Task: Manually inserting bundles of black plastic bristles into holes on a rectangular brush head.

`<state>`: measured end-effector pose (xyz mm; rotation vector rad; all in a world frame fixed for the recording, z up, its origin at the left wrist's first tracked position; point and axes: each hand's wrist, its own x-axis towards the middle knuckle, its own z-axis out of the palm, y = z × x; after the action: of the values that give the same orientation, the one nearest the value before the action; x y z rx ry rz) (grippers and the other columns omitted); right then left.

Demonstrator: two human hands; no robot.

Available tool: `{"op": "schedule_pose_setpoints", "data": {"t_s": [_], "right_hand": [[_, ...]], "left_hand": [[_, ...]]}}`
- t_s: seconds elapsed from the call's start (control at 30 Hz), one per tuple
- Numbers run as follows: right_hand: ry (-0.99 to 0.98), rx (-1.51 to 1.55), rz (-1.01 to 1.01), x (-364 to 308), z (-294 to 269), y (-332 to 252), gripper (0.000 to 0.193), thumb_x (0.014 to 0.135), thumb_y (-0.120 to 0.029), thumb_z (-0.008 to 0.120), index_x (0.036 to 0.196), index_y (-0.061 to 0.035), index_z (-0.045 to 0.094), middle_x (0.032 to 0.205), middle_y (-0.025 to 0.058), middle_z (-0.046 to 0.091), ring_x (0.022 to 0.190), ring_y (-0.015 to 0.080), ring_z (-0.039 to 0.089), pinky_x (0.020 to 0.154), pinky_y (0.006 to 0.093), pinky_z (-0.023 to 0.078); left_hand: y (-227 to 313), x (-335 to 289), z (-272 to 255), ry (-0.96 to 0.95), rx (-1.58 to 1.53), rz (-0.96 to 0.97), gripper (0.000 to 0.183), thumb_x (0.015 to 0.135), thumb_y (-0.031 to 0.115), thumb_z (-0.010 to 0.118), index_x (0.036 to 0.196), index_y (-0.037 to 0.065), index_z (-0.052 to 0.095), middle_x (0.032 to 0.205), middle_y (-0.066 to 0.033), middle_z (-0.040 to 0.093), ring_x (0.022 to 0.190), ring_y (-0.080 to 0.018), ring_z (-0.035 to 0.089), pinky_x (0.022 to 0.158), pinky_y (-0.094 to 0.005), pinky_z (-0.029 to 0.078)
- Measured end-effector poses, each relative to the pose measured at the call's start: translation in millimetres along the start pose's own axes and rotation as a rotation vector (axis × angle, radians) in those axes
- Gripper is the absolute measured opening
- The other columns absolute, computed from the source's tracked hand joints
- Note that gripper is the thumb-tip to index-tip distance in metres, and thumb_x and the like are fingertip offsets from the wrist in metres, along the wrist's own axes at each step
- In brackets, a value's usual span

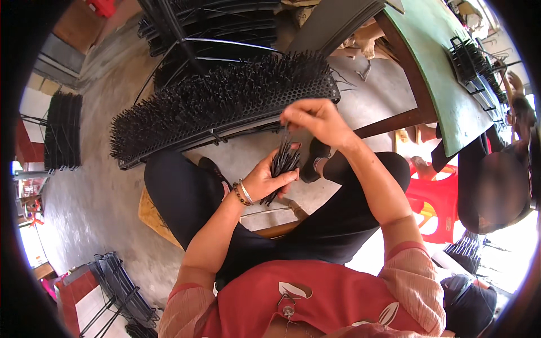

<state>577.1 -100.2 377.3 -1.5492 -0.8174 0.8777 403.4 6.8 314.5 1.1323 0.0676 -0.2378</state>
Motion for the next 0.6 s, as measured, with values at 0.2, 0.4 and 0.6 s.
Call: {"op": "schedule_pose_setpoints", "data": {"t_s": [0.2,0.4,0.6], "right_hand": [[0.622,-0.216,-0.347,6,-58,-19,0.02,0.093,-0.013,0.056,0.096,0.0047,0.064,0.082,0.0066,0.066,0.073,0.0104,0.061,0.068,0.0226,0.049],[0.749,-0.514,-0.415,27,-77,-1,0.018,0.09,-0.011,0.059,0.096,0.0048,0.064,0.077,0.0074,0.067,0.07,0.0099,0.063,0.064,0.0232,0.05],[0.725,-0.635,-0.485,42,-74,17,0.015,0.087,-0.008,0.061,0.093,0.0052,0.063,0.077,0.0114,0.066,0.067,0.0149,0.065,0.063,0.0254,0.05]], "left_hand": [[0,3,0,0.019,-0.13,-0.149,0.046,0.091,0.014,0.058,0.133,0.008,0.041,0.085,-0.0014,0.057,0.059,-0.0081,0.053,0.051,-0.0245,0.047],[-4,6,4,0.091,-0.26,-0.184,0.049,0.088,0.011,0.058,0.133,0.006,0.041,0.092,-0.0026,0.055,0.07,-0.0105,0.054,0.052,-0.025,0.046],[-6,5,3,0.08,-0.23,-0.183,0.05,0.087,0.009,0.057,0.133,0.006,0.041,0.093,-0.0019,0.054,0.071,-0.0107,0.053,0.052,-0.0255,0.046]]}}
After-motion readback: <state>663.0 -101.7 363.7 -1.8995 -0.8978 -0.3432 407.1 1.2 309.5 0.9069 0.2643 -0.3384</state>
